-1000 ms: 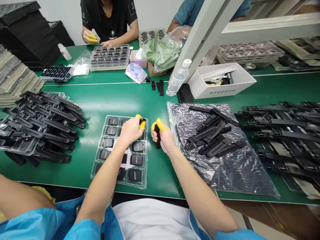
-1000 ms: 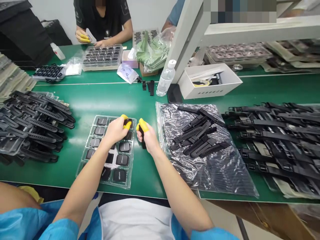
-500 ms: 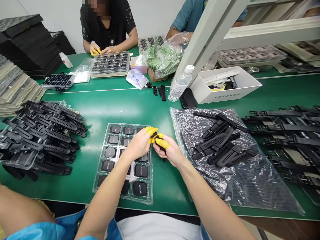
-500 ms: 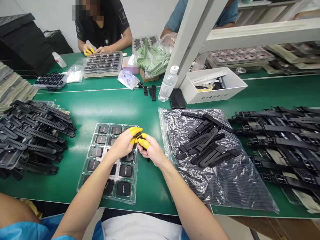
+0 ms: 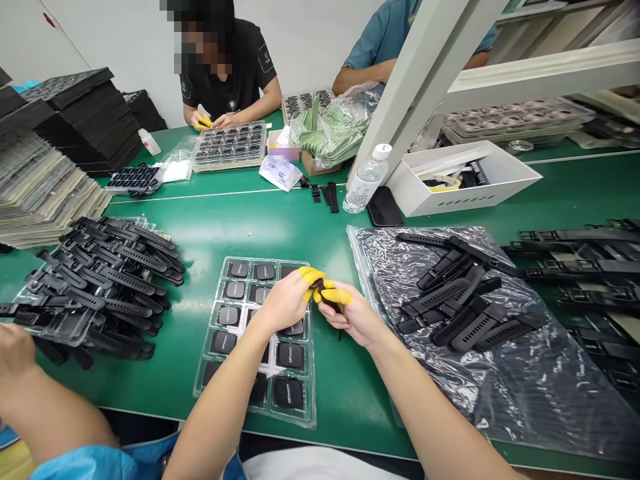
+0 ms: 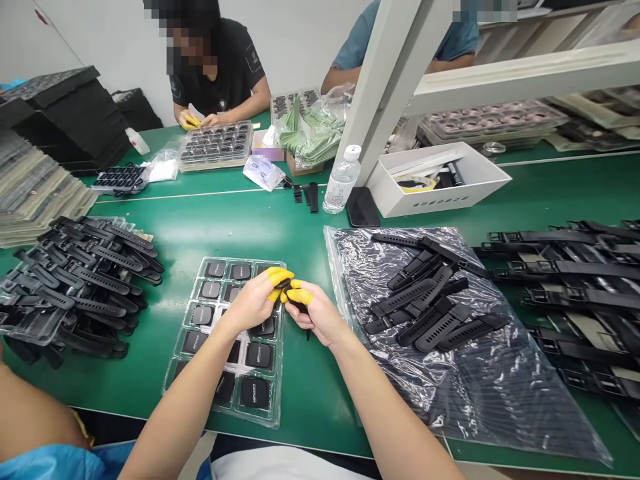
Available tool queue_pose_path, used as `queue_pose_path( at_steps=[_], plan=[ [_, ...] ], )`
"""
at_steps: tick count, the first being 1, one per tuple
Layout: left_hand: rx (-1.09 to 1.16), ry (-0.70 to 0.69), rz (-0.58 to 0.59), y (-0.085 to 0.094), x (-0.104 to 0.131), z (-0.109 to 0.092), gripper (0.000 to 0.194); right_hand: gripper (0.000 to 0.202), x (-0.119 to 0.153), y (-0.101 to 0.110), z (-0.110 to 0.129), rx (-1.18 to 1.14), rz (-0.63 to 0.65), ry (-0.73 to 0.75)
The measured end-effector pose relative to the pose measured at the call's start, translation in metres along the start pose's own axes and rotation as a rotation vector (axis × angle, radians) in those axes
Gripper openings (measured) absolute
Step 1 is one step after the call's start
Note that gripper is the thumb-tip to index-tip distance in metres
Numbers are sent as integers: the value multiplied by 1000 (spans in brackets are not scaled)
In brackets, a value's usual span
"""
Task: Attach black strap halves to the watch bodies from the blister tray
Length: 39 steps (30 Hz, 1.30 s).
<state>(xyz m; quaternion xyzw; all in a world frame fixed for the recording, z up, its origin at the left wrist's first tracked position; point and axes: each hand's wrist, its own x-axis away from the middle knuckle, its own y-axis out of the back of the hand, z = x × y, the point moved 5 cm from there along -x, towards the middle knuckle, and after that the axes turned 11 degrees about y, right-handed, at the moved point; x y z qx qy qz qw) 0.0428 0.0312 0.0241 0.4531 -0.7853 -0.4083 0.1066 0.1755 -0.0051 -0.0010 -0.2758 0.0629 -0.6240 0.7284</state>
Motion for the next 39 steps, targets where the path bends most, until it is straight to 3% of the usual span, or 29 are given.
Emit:
queue_pose_path(
  at_steps=[8,15,24,32,39],
  plan=[
    [-52,-30,-16,-7,-3,5,55,35,-4,6,6,-15,-102,125],
    [-49,-66,-43,-8,-5,11,57,34,-6,3,7,-44,-86,124],
    [1,1,94,1,0,-1,55,28,-6,4,10,54,-72,100],
    [-257,33,97,-6,-1,2,50,21,-5,3,9,180,-70,52],
    [51,80,58,1,-3,1,44,29,-7,7,7,61,-71,97]
  ],
)
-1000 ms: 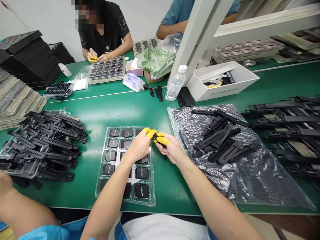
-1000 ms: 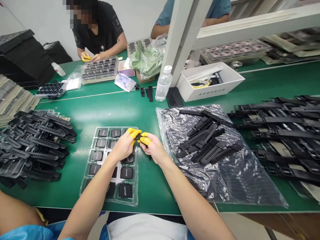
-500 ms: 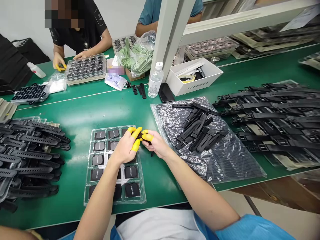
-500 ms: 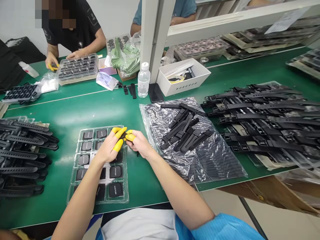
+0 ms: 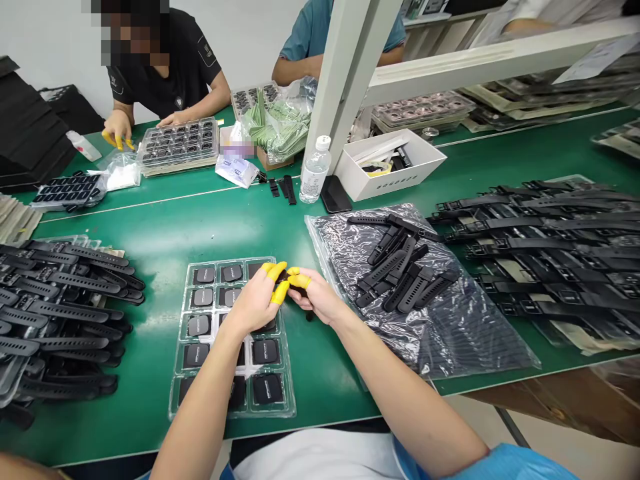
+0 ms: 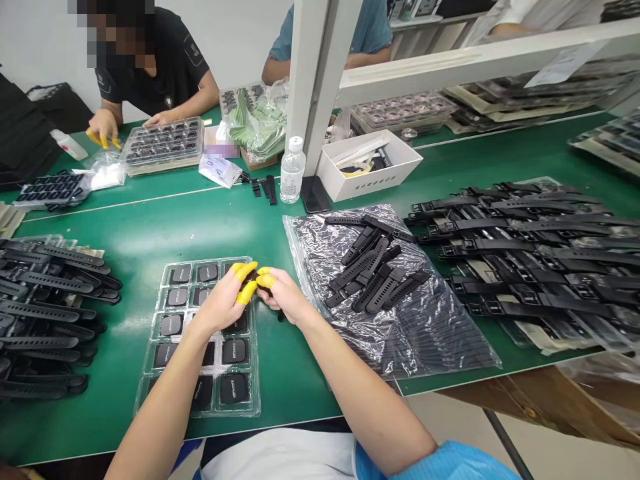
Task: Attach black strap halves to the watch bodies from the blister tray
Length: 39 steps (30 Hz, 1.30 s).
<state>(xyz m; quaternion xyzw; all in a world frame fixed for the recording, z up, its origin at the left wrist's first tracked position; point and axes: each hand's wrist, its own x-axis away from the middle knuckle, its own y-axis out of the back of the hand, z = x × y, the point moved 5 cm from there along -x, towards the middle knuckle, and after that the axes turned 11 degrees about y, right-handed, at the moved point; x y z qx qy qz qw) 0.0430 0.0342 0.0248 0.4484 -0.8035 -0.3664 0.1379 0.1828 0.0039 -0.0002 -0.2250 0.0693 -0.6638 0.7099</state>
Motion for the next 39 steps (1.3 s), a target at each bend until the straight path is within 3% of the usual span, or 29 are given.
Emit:
queue_pose_path(
  at_steps=[5,11,16,19,21,24,26,28,32,39],
  plan=[
    [366,142,-197,7,-4,6,19,53,-1,-8,1,-93,45,83],
    [904,339,-291,5,-9,16,42,50,5,-15,-6,-136,180,-102],
    [1088,463,-691,45,-1,46,54,45,7,-10,-10,58,230,-178],
    [1097,500,-777,56,1,56,55,46,3,-1,-6,170,118,-90],
    [1063,530,-714,49,-1,56,51,48,0,3,-1,190,24,15],
    [883,539,-444,21,-7,45,39,47,0,0,4,142,-26,127],
    [669,450,-285,4,-9,34,34,44,2,-6,3,91,5,126],
    [445,292,-199,-6,-8,25,41,43,4,-11,-2,49,46,83],
    [183,53,-92,-9,-4,16,57,41,6,-13,-8,2,99,-12],
    [154,-15,-94,-1,-4,10,48,39,5,-12,-4,-105,78,-28]
  ],
)
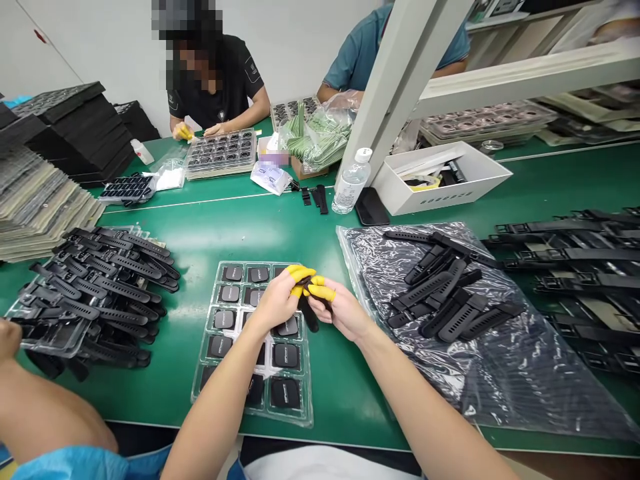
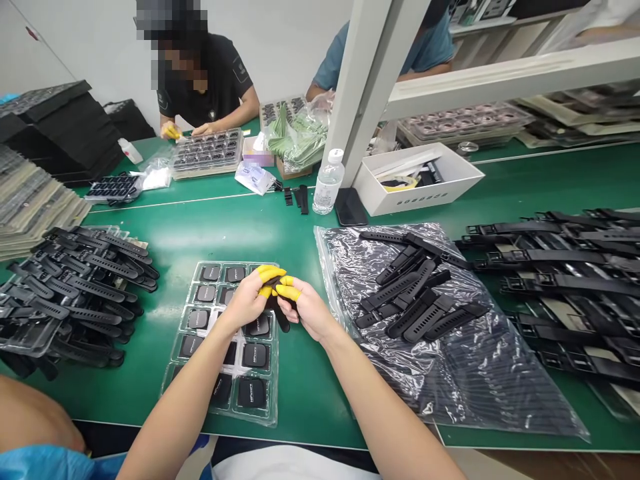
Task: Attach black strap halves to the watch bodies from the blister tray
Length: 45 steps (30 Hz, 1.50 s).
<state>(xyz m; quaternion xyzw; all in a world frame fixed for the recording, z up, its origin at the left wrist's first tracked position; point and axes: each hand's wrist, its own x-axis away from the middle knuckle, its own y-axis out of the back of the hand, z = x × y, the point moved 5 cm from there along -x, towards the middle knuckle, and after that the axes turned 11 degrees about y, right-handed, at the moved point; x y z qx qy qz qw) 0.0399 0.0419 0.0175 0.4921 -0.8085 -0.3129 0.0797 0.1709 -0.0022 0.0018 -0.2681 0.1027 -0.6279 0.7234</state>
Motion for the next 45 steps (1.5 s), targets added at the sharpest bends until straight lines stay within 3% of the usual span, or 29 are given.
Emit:
queue_pose_path(
  at_steps=[10,16,21,24,32,40,45],
  plan=[
    [24,-15,-57,-4,1,1,40,39,-4,1,-4,-153,3,29],
    [14,-16,-29,-7,2,0,41,38,-5,4,-1,-98,-22,73],
    [-24,37,44,-6,3,-5,42,43,-5,4,-2,-191,-43,35],
    [-40,64,108,-3,5,-8,45,44,-6,6,-4,-132,-73,37],
    [-299,55,137,-6,4,-3,43,43,-6,9,-12,15,-86,-31],
    [-60,124,167,2,3,-8,43,48,-4,7,-4,49,-63,40],
    [11,137,87,20,1,1,53,49,-9,18,4,457,-38,212]
  ],
)
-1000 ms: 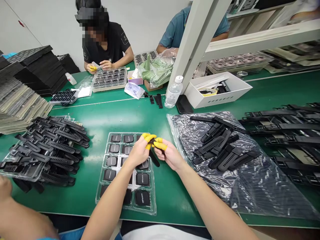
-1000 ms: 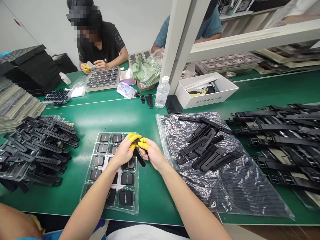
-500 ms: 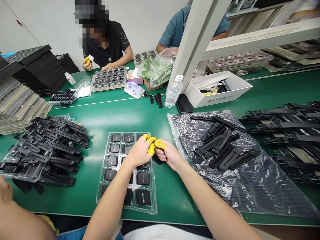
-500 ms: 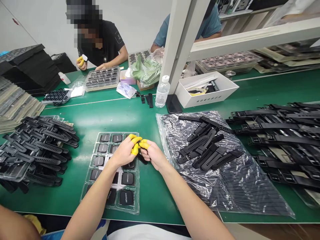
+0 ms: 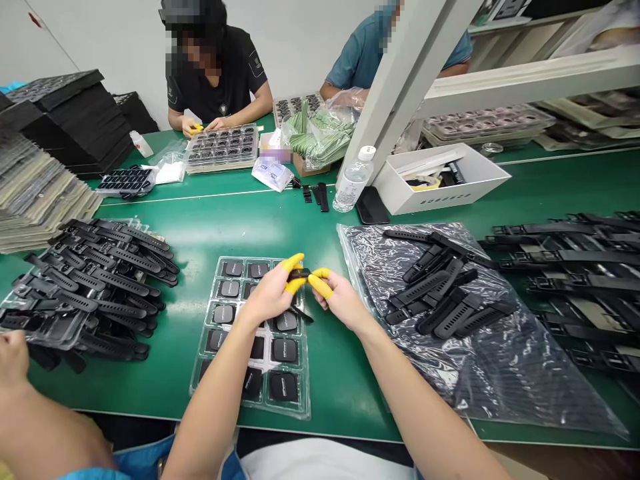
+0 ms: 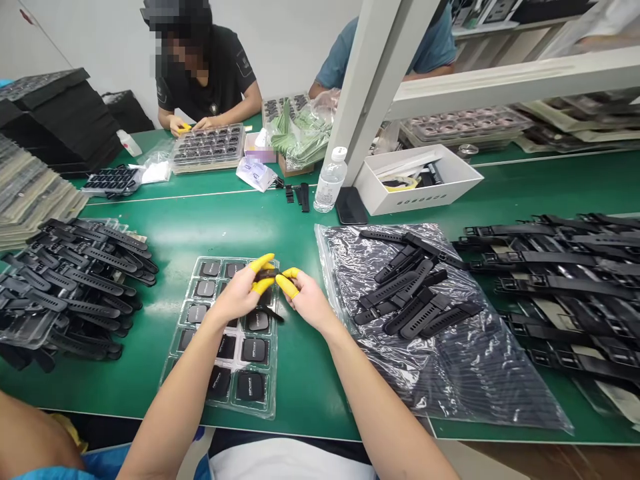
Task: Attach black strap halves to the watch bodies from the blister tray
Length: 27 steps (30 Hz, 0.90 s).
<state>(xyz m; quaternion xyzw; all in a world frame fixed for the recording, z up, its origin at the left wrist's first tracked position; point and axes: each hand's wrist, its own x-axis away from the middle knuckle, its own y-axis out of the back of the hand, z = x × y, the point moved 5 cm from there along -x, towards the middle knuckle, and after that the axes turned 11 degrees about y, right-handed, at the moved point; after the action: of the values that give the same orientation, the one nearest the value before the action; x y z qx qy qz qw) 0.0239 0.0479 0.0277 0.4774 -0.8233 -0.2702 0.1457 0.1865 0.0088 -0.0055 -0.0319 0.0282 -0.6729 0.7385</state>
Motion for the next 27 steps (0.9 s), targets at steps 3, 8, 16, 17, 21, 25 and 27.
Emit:
queue_pose_path(
  at_steps=[3,8,16,17,21,25,27],
  plan=[
    [-121,105,-116,30,2,12,42,39,-3,10,1,297,57,105],
    [-675,195,-232,58,6,22,31,29,-4,20,3,653,6,210],
    [-817,290,-475,48,-5,21,29,19,-4,20,-9,853,-51,143],
    [-800,313,-505,50,-5,21,28,19,-5,20,-9,876,-38,137],
    [-817,387,-334,50,-1,22,30,20,-7,15,-1,918,-54,202],
    [-906,375,-120,43,4,23,38,21,1,20,23,886,-205,365],
    [-929,378,-86,41,5,24,40,25,6,41,36,863,-310,381]
  ],
)
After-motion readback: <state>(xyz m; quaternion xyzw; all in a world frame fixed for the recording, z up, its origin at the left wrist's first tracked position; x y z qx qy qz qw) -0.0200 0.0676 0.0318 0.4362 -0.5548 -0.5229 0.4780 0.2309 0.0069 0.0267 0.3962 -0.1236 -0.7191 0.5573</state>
